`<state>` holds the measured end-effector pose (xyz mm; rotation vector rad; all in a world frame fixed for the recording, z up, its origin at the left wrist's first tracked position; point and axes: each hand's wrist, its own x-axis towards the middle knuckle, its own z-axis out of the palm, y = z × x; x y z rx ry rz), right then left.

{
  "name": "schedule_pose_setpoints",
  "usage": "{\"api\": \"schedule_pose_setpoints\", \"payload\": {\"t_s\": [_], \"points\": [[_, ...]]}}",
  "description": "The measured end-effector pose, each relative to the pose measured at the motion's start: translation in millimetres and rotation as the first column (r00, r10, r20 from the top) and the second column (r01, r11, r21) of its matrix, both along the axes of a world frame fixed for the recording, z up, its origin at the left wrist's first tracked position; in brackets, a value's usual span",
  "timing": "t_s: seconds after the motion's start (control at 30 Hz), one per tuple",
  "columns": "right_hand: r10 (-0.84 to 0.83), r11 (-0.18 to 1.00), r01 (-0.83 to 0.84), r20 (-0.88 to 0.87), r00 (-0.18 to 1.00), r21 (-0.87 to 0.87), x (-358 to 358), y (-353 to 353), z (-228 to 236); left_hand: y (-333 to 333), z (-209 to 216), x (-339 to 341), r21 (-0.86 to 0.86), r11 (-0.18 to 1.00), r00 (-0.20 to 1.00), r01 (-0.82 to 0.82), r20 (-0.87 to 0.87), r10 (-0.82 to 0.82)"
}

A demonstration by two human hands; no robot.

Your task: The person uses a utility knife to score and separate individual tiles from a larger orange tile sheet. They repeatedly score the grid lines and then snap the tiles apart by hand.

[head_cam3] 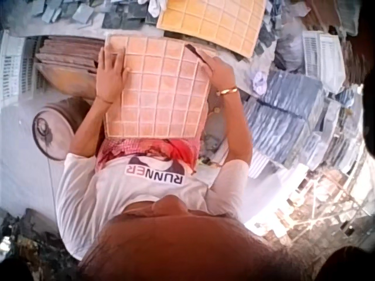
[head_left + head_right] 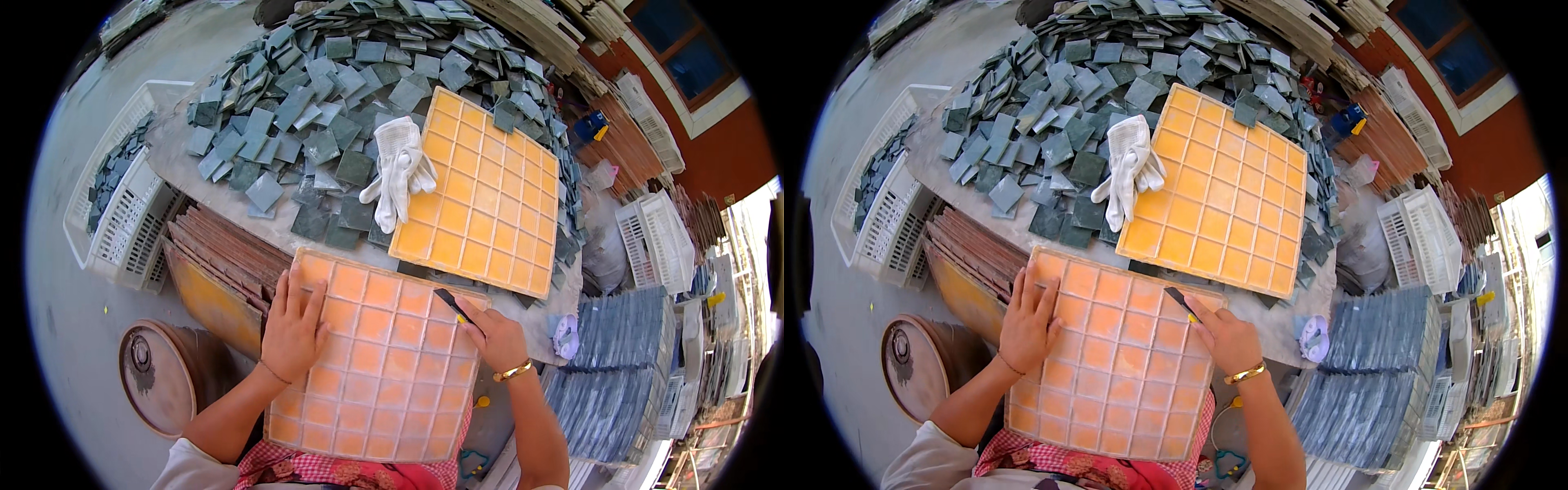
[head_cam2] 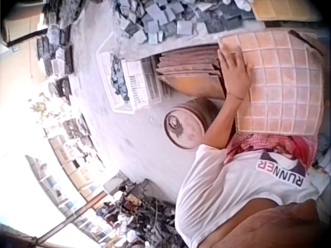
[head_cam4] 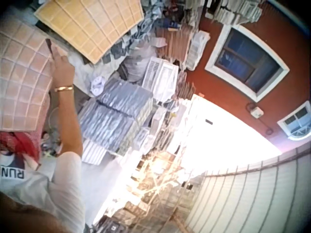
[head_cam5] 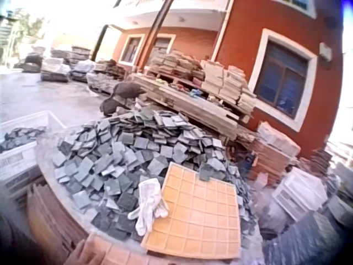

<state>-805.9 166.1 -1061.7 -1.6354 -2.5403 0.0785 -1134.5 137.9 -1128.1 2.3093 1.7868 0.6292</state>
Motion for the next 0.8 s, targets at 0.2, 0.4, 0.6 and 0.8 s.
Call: {"api": "schedule_pose_setpoints", "payload": {"t_s": [0.2, 0.4, 0.6, 0.8], "points": [[0.056, 0.996, -0.061, -0.070, 0.996, -0.070, -12, 14, -12, 11, -14, -6, 0.006, 1.000, 1.000, -0.003, -0.016, 0.003], [0.051, 0.985, -0.058, -0.041, 0.998, -0.163, -8, -8, -15, 13, -26, 0, 0.008, 1.000, 1.000, -0.006, -0.011, 0.006], [0.113, 0.991, -0.110, 0.031, 0.993, -0.076, 4, -26, -19, 4, -27, 10, 0.021, 1.000, 1.000, -0.017, -0.012, 0.017], [0.081, 0.996, -0.076, 0.100, 0.992, -0.053, 14, -42, -20, -6, -22, 22, -0.003, 1.000, 1.000, -0.003, -0.013, 0.003]]}}
